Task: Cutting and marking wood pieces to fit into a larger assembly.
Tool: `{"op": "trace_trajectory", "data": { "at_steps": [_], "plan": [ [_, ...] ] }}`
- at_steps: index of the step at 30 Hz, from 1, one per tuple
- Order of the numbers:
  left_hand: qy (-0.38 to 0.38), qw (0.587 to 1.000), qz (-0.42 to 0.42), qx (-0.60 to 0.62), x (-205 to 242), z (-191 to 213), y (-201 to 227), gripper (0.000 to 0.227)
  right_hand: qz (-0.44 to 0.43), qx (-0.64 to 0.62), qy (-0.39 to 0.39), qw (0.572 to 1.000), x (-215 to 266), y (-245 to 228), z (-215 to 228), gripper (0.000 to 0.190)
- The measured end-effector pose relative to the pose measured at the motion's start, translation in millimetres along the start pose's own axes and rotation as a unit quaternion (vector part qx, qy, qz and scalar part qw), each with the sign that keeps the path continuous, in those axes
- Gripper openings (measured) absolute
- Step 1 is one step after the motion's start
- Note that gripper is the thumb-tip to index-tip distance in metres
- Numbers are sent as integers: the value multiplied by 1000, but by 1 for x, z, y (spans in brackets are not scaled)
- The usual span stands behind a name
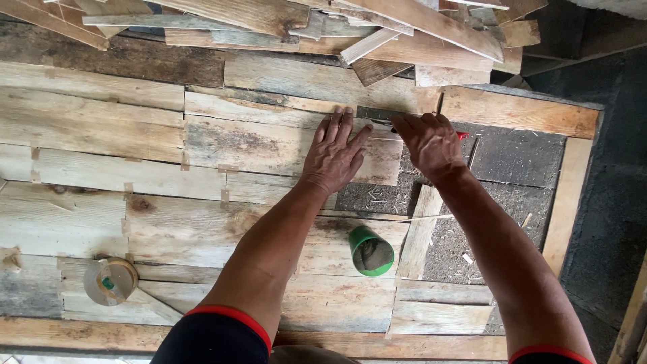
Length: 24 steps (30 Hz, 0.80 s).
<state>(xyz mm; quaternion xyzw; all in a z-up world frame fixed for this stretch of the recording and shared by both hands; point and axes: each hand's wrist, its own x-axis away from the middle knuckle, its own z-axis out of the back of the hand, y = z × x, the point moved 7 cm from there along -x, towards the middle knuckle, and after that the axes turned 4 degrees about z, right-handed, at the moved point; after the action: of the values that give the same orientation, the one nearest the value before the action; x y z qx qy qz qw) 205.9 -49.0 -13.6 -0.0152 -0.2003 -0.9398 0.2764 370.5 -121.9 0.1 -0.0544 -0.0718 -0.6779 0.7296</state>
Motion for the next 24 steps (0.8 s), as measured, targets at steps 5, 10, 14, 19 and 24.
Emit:
{"op": "trace_trajectory", "data": {
  "at_steps": [5, 10, 14, 19, 24],
  "plan": [
    [3, 1000, -2, 4, 0, 0, 0, 56, -28, 14, -78, 996, 6, 7, 2, 47],
    [21, 1000, -9, -8, -1, 0, 1, 58, -41, 10, -106, 993, 15, 17, 0, 50],
    [31, 999, -8, 10, 0, 4, -1, 55, -30, 14, -56, 998, 16, 15, 7, 50],
    [28, 999, -9, 14, 0, 5, 0, 54, -72, -16, -134, 988, 21, 19, -5, 45],
    [18, 1000, -7, -3, -1, 1, 0, 57, -58, 6, -48, 997, 35, 27, -5, 49]
  ]
}}
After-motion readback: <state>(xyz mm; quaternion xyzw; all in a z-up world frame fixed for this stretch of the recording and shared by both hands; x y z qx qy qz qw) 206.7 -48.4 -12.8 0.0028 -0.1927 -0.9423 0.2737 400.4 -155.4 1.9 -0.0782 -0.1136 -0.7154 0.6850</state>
